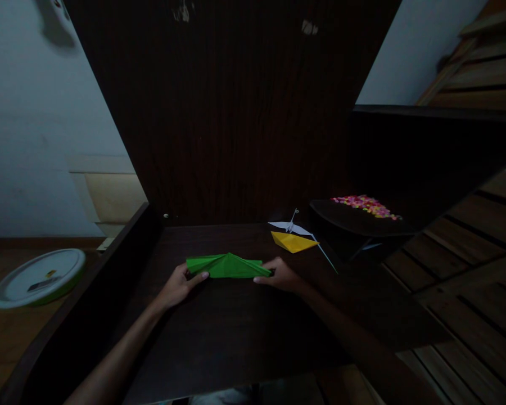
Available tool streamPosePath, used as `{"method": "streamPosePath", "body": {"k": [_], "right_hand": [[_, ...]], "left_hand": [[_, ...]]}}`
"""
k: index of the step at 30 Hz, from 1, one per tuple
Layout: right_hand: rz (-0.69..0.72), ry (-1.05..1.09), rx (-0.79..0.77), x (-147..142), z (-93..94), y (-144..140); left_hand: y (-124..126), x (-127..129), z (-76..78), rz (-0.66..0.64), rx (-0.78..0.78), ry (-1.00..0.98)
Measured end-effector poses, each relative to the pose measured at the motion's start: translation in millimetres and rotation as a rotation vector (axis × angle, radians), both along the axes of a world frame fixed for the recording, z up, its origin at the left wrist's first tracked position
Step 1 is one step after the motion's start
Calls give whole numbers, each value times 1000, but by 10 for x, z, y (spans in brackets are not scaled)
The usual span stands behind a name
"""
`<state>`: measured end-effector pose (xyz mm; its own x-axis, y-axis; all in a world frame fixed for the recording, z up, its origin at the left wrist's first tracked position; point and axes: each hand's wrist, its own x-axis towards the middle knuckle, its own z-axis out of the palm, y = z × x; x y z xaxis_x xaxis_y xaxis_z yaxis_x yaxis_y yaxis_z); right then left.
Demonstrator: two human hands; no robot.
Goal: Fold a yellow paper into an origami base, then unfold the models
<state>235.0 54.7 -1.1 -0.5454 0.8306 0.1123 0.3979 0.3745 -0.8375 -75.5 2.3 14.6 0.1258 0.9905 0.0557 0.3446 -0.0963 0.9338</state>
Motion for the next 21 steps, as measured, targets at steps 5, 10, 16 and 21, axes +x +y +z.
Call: {"method": "streamPosePath", "body": {"k": [5, 10, 16, 21], "right_hand": [[-87, -31, 114, 0, -100, 77], [-106, -8, 127, -11, -197, 132], [-138, 16, 153, -26, -245, 165], [-97, 45, 195, -15, -224, 166]], "left_hand": [[-9, 1, -7, 4, 42, 56], [18, 11, -46, 18, 73, 94], [28, 11, -55, -32, 100, 129], [44, -35, -100, -8, 153, 200]]}}
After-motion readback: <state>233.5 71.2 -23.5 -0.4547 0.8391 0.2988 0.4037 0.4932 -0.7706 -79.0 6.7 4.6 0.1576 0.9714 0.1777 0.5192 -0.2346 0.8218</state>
